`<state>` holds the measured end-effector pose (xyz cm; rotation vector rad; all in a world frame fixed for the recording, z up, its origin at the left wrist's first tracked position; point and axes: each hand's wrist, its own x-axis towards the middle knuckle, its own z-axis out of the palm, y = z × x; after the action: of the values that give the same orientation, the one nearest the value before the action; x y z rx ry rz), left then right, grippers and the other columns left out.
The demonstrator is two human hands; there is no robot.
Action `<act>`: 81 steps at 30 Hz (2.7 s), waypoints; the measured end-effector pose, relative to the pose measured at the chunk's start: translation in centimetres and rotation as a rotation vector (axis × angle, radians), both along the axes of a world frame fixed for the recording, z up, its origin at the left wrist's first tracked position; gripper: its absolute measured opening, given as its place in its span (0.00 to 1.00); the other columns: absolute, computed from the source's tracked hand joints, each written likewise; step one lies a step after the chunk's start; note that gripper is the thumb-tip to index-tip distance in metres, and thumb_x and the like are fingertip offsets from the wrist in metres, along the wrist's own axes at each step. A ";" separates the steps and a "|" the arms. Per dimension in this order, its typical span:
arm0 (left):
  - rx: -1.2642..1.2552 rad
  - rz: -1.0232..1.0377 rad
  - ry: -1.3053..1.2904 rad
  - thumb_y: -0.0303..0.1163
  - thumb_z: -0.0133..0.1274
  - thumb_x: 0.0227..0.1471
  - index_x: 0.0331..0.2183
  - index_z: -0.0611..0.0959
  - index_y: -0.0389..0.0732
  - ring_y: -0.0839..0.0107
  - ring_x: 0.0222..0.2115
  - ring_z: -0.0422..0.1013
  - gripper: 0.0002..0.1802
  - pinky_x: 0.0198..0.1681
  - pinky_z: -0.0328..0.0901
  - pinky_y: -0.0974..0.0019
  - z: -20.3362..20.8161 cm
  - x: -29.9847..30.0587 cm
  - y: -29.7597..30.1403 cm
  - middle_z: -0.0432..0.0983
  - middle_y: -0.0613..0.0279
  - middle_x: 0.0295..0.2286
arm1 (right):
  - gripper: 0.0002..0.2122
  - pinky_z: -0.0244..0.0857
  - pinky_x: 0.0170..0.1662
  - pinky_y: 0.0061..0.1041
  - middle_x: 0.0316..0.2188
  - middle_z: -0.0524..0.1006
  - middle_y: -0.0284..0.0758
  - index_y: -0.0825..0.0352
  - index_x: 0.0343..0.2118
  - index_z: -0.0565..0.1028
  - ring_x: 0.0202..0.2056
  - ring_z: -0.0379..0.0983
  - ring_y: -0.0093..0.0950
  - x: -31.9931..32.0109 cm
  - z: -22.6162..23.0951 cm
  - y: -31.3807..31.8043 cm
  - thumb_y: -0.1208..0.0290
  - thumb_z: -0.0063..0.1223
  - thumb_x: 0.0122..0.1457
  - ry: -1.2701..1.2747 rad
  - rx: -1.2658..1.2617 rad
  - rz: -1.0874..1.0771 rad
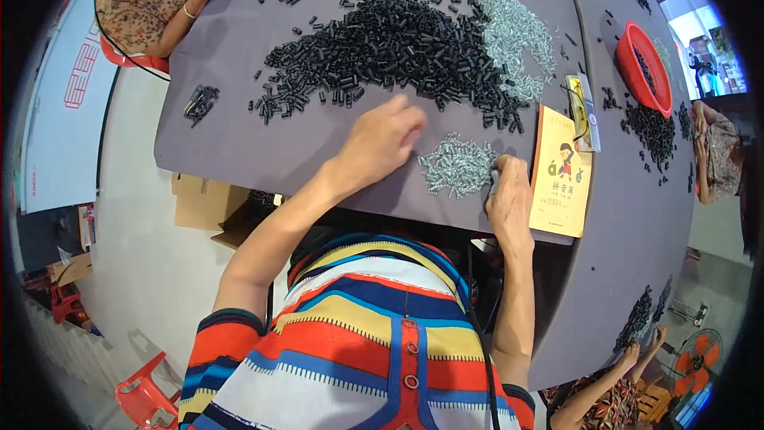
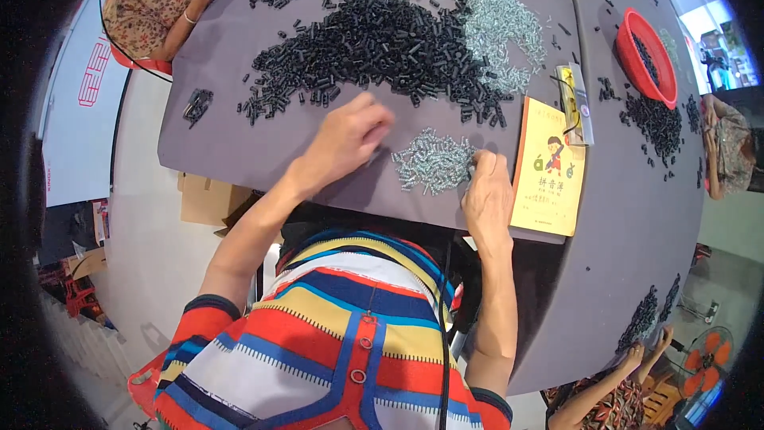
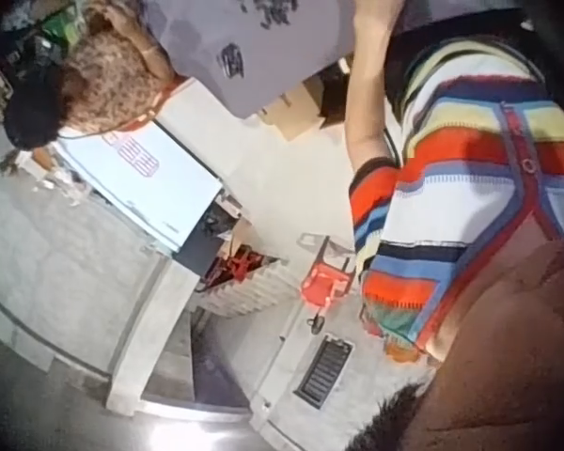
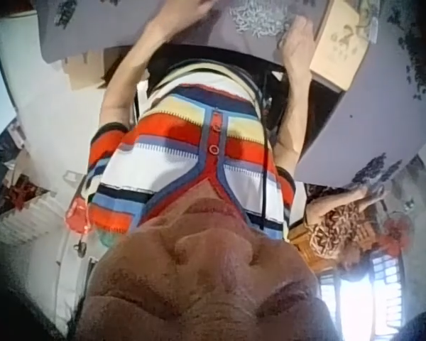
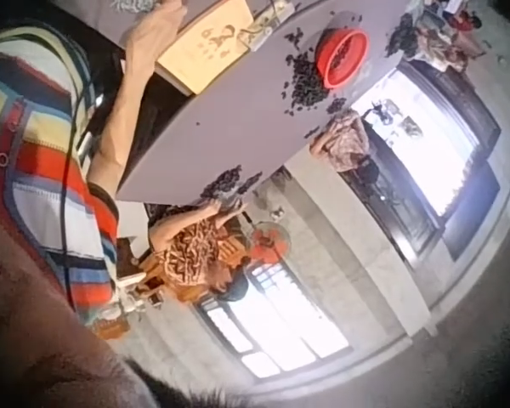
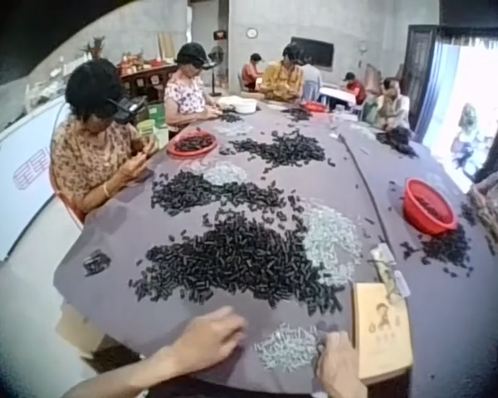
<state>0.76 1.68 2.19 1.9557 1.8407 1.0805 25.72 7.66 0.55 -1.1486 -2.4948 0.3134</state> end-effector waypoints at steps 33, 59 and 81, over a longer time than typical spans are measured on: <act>-0.395 -0.017 -1.658 0.33 0.49 0.60 0.33 0.74 0.39 0.83 0.18 0.65 0.08 0.18 0.59 0.79 -1.9 3.9 -0.2 0.70 0.68 0.23 | 0.14 0.67 0.40 0.24 0.34 0.74 0.39 0.69 0.37 0.75 0.35 0.74 0.32 -5.1 2.3 -3.7 0.91 0.45 0.48 0.672 -0.458 0.026; -0.376 -0.047 -1.822 0.21 0.54 0.53 0.42 0.78 0.35 0.73 0.31 0.74 0.12 0.36 0.72 0.71 -1.9 4.1 -2.6 0.75 0.61 0.31 | 0.13 0.65 0.41 0.20 0.32 0.72 0.33 0.71 0.38 0.70 0.34 0.69 0.22 -6.1 1.6 -5.1 0.90 0.40 0.51 0.842 -0.723 -0.076; -0.171 -0.112 -0.707 0.19 0.57 0.47 0.35 0.81 0.35 0.78 0.32 0.73 0.10 0.36 0.68 0.73 -1.4 3.9 -5.2 0.78 0.63 0.30 | 0.11 0.67 0.33 0.23 0.29 0.75 0.34 0.70 0.35 0.73 0.31 0.74 0.24 -4.5 2.6 -5.1 0.89 0.51 0.49 0.628 -0.787 0.067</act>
<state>4.65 -3.55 0.76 1.3147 1.3612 1.3043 21.22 2.60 3.19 -0.9847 -1.8589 1.5076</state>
